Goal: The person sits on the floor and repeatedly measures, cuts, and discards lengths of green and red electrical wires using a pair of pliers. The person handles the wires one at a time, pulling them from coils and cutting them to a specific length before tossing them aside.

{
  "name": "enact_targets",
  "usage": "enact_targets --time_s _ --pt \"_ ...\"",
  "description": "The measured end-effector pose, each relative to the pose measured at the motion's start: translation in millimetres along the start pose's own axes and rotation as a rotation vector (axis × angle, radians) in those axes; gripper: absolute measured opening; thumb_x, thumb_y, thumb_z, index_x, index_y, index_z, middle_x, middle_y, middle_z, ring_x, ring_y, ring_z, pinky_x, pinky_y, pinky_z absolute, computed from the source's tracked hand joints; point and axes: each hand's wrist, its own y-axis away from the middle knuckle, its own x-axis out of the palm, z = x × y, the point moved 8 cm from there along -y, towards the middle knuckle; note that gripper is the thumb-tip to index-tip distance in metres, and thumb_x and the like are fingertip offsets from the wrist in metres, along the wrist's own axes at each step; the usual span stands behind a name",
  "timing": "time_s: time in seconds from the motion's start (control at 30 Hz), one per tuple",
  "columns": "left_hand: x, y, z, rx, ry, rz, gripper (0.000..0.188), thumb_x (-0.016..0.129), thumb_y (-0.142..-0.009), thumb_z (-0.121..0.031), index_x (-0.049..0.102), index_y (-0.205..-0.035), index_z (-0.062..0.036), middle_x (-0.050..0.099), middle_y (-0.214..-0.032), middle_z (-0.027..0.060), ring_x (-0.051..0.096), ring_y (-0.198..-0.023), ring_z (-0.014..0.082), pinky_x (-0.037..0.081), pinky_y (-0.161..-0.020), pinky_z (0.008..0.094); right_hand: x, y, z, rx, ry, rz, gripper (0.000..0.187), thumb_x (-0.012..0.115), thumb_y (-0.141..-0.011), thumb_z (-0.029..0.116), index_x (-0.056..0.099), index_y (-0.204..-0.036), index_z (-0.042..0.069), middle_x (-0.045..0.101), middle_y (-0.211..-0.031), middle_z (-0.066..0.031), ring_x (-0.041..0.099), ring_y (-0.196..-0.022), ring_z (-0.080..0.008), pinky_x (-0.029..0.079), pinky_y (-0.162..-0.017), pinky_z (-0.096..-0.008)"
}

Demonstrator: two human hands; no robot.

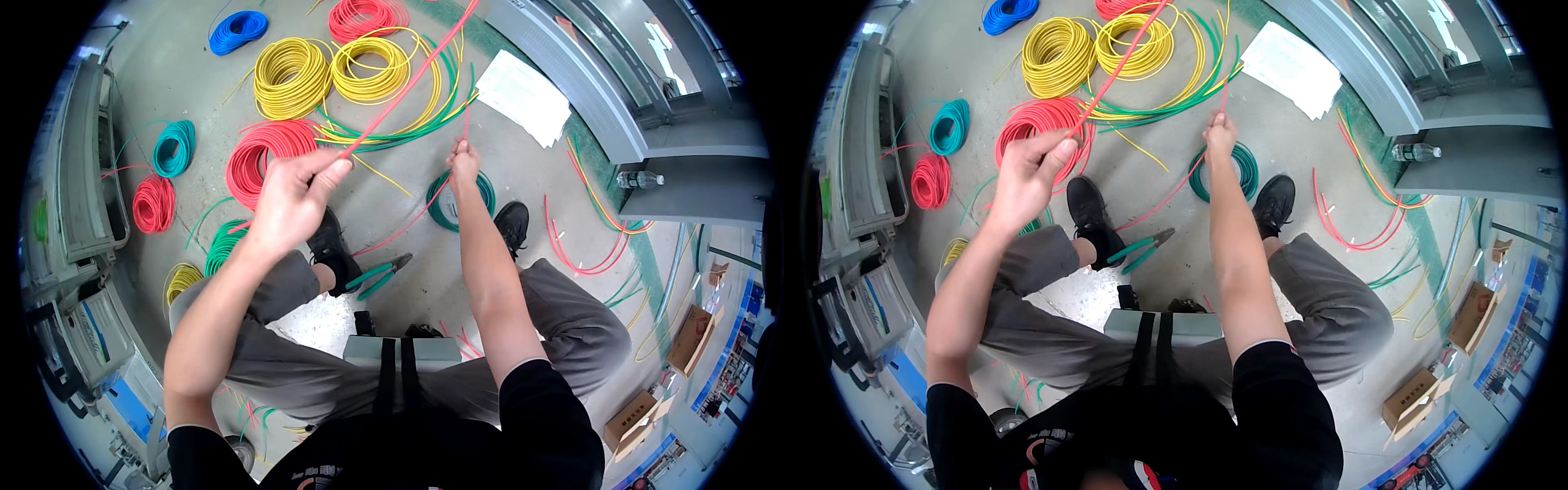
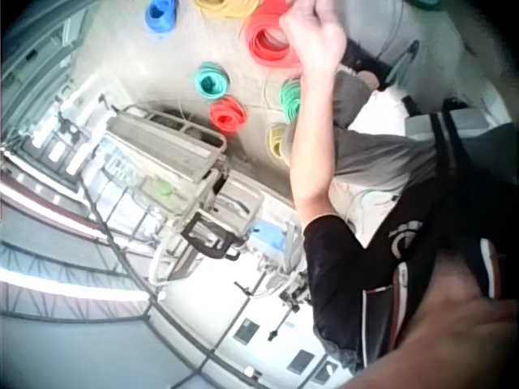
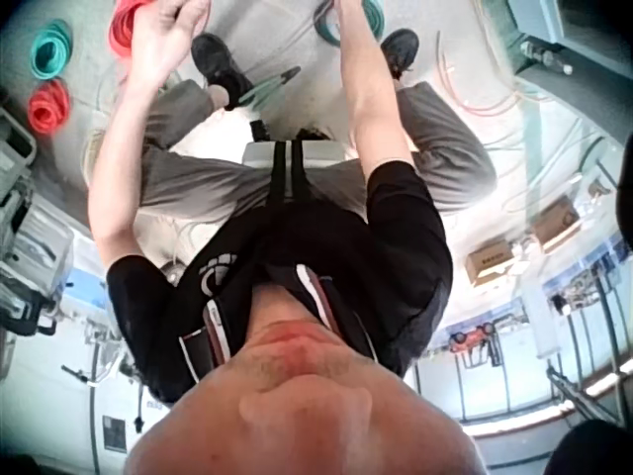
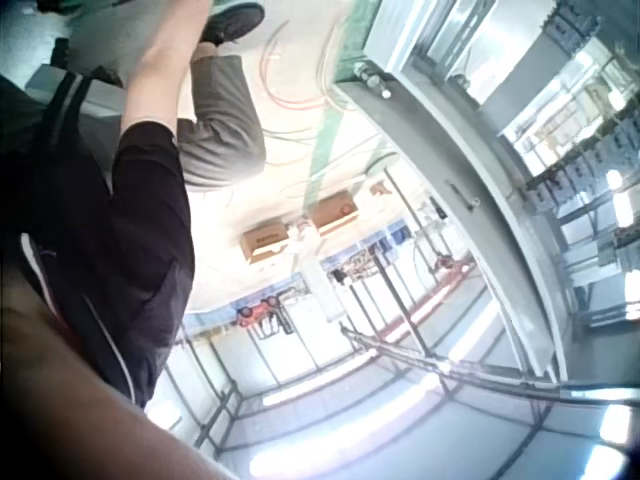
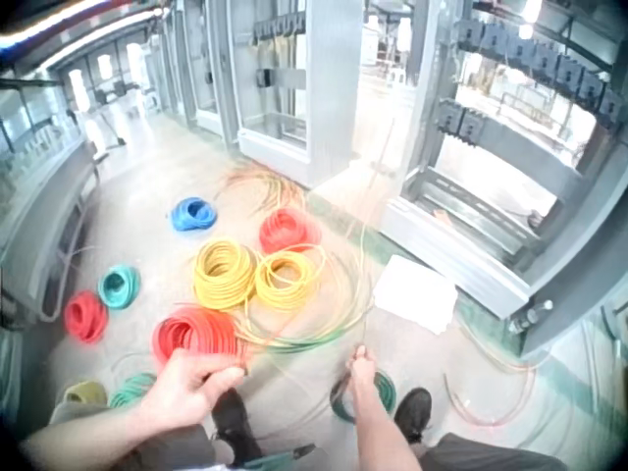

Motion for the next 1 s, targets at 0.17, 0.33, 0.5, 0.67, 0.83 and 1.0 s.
enact_targets --time_s 0.17,0.33,0.5,0.67,0.83,1.0 --pt "1.1 -3.5 0.8 -0.037 0.045 0.027 0.017 0.06 -0.091 -0.013 0.064 -0.093 0.0027 0.043 -0.058 0.0034 0.038 -0.055 0.0075 0.036 -0.05 0.0254 13.3 -55.7 24.7 -0.08 -0.087 -0.073 0.027 0.041 -0.099 0.02 0.058 -0.103 -0.001 0.049 -0.069 -0.0015 0.042 -0.05 -0.0096 0.037 -0.042 -0.026" --pt "0.7 -12.4 -11.5 -0.06 0.132 0.025 0.015 0.059 -0.091 -0.012 0.064 -0.092 0.0028 0.045 -0.06 0.0004 0.038 -0.056 0.0054 0.035 -0.05 0.024 -19.8 -106.1 14.7 -0.094 0.034 -0.175 0.026 0.041 -0.098 0.016 0.052 -0.115 0.0 0.054 -0.08 -0.0057 0.049 -0.064 -0.0134 0.043 -0.056 -0.026" --pt "12.2 -12.7 9.0 -0.152 0.112 0.066 0.021 0.057 -0.093 -0.016 0.064 -0.089 0.0035 0.052 -0.069 -0.0031 0.043 -0.065 0.0051 0.038 -0.058 0.0221 -14.9 -86.1 -1.1 0.001 0.612 -0.166 0.032 0.045 -0.092 0.009 0.049 -0.118 -0.009 0.059 -0.105 -0.0161 0.056 -0.096 -0.0215 0.045 -0.081 -0.0324" --pt "64.3 -11.2 39.6 -0.177 0.089 0.156 0.02 0.056 -0.093 -0.016 0.064 -0.094 0.0032 0.049 -0.065 0.002 0.042 -0.061 0.0083 0.038 -0.056 0.0256 41.4 -4.3 55.6 0.148 -0.334 0.18 0.042 0.039 -0.1 0.028 0.042 -0.124 -0.007 0.058 -0.112 -0.0208 0.055 -0.109 -0.0288 0.045 -0.089 -0.0405" --pt "130.4 -17.9 55.4 0.052 0.131 0.224 0.019 0.058 -0.09 -0.017 0.065 -0.097 -0.0008 0.061 -0.074 0.0186 0.056 -0.063 0.0277 0.045 -0.061 0.0393 89.3 65.1 202.7 0.025 -0.418 0.457 0.035 0.039 -0.1 0.027 0.047 -0.114 -0.004 0.058 -0.089 -0.01 0.051 -0.068 -0.0146 0.044 -0.061 -0.0289" --pt "151.7 -28.0 38.2 0.126 -0.212 0.467 0.014 0.056 -0.085 -0.014 0.059 -0.092 -0.0018 0.062 -0.082 0.0223 0.061 -0.08 0.0391 0.047 -0.071 0.0489 50.8 43.1 321.9 -0.262 -0.225 0.263 0.026 0.043 -0.099 0.017 0.051 -0.111 -0.005 0.049 -0.072 -0.003 0.033 -0.051 -0.0055 0.027 -0.041 -0.0203"
